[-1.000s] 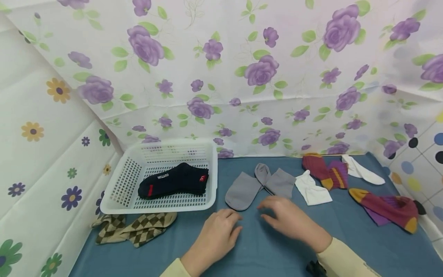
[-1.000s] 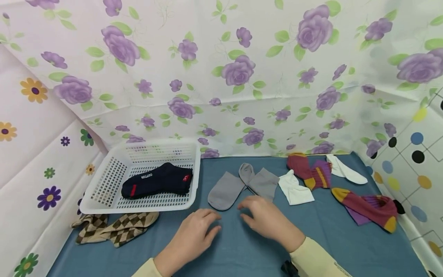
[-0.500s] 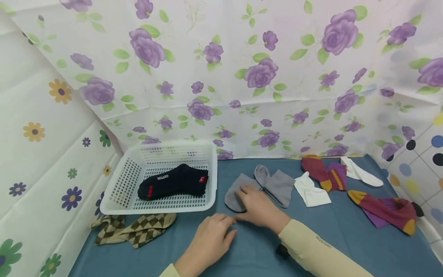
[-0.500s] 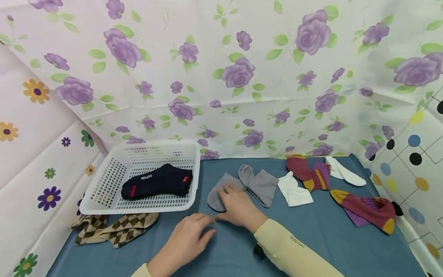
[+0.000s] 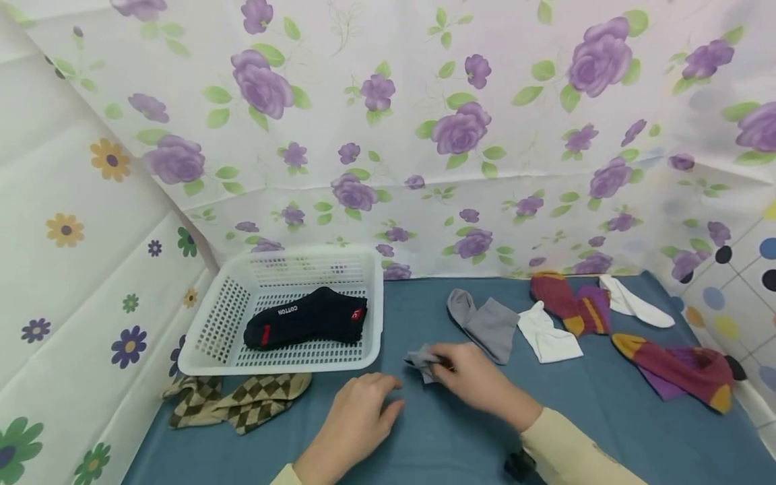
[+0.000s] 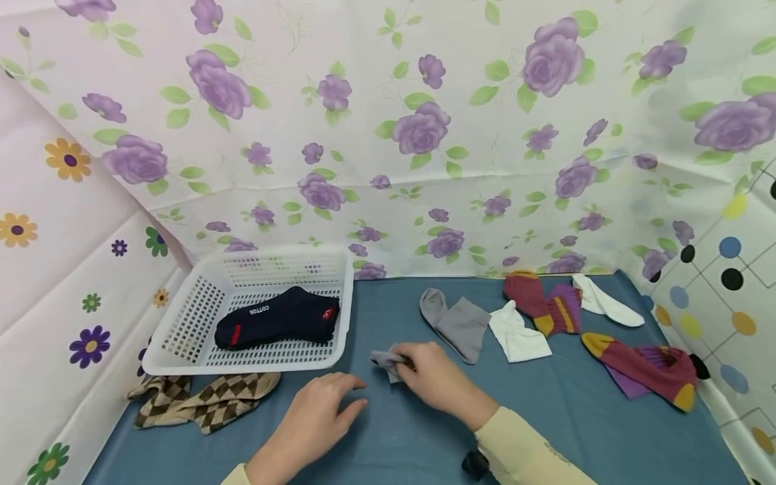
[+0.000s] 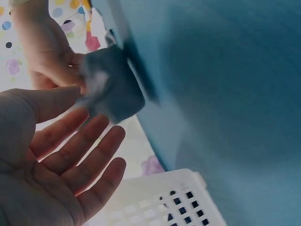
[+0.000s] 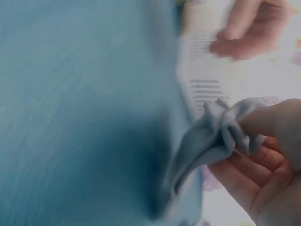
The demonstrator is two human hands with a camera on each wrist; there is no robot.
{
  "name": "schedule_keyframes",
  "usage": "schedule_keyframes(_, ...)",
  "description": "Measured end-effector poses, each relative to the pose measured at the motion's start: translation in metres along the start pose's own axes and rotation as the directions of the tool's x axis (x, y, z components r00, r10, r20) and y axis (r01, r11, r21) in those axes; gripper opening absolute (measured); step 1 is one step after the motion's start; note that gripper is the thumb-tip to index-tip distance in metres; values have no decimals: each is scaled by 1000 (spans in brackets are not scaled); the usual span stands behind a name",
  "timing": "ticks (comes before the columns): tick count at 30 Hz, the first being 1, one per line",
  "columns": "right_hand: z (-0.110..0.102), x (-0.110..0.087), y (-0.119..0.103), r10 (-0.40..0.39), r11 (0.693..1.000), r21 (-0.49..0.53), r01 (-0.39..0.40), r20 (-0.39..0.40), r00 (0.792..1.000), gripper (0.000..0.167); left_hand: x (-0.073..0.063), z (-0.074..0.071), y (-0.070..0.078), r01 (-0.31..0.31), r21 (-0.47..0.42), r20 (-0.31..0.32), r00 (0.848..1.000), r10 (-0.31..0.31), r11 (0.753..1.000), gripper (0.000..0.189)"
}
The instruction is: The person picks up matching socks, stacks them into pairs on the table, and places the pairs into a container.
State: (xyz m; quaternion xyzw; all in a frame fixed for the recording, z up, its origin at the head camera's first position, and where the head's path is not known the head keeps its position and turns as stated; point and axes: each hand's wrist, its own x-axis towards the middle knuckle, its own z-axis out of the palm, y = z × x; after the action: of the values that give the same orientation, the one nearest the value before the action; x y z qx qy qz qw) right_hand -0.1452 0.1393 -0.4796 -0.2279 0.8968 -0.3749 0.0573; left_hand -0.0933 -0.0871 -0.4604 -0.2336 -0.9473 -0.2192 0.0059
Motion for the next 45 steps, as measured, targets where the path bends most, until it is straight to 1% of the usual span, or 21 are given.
schedule_keyframes(1, -6, -4, -2, 25, 995, 101, -23, -16, 1000, 14, 1, -1, 2, -4, -1, -13, 1000, 4, 1000, 16)
schedule_keyframes(3, -16, -12, -8, 68, 967, 248, -50, -63, 996, 13, 3, -4, 6, -4, -10, -39, 999, 4, 1000, 17)
schedule_keyframes(5, -22, -19, -14, 104, 940, 336, -63, -106, 989, 13, 4, -8, 11, 9, -38, -59, 998, -11, 999, 20)
schedule_keyframes(7, -24, -25, -21, 127, 923, 378, -67, -134, 983, 15, 7, -11, 18, 27, -97, -68, 997, -34, 995, 26)
schedule_keyframes(9, -24, -29, -27, 138, 922, 381, -70, -156, 978, 17, 10, -13, 26, 44, -184, -62, 996, -56, 982, 34)
schedule_keyframes(11, -22, -32, -32, 141, 922, 381, -70, -162, 977, 17, 14, -14, 33, 54, -273, -44, 997, -69, 960, 42)
schedule_keyframes(14, -18, -37, -38, 131, 919, 390, -61, -155, 979, 17, 18, -14, 42, 70, -349, -9, 997, -78, 934, 54)
schedule_keyframes(17, -16, -40, -43, 95, 912, 409, -34, -129, 987, 18, 21, -14, 46, 72, -370, 15, 997, -72, 926, 72)
schedule_keyframes(21, -16, -43, -49, 9, 911, 411, 25, -81, 997, 19, 22, -12, 50, 32, -381, 24, 999, -25, 924, 89)
schedule_keyframes(23, -16, -44, -52, -43, 914, 402, 60, -51, 998, 20, 24, -11, 51, 1, -369, 3, 1000, 1, 929, 82)
schedule_keyframes(25, -18, -45, -54, -98, 909, 402, 106, -39, 994, 21, 26, -10, 51, -22, -341, -23, 1000, 15, 940, 66)
schedule_keyframes(27, -20, -46, -54, -136, 908, 389, 159, -85, 987, 20, 27, -12, 50, -33, -328, -42, 999, 21, 944, 51)
schedule_keyframes(29, -24, -45, -52, -143, 912, 354, 205, -195, 970, 20, 29, -17, 48, -35, -328, -40, 999, 23, 944, 44)
schedule_keyframes(31, -28, -43, -49, -130, 930, 297, 217, -288, 949, 30, 30, -23, 48, -33, -331, -33, 999, 23, 943, 45)
schedule_keyframes(32, -30, -41, -48, -110, 939, 279, 199, -306, 946, 38, 31, -26, 47, -39, -329, -35, 999, 29, 943, 46)
schedule_keyframes(34, -32, -36, -45, -86, 955, 252, 159, -278, 957, 56, 32, -33, 48, -58, -330, -31, 998, 51, 942, 43)
schedule_keyframes(36, -33, -33, -43, -80, 964, 239, 120, -171, 982, 68, 34, -40, 48, -87, -336, -32, 996, 81, 938, 39)
schedule_keyframes(38, -33, -32, -42, -66, 965, 252, 80, -65, 996, 68, 34, -47, 49, -108, -353, -28, 994, 105, 929, 33)
schedule_keyframes(40, -33, -31, -40, -72, 961, 267, 71, -6, 997, 54, 35, -53, 50, -127, -364, -33, 992, 124, 923, 28)
schedule_keyframes(43, -32, -30, -35, -81, 946, 317, 70, 21, 996, 20, 36, -62, 49, -135, -365, -57, 991, 123, 921, 24)
schedule_keyframes(45, -34, -30, -30, -96, 935, 345, 80, 29, 995, 15, 37, -66, 46, -136, -356, -86, 990, 113, 925, 21)
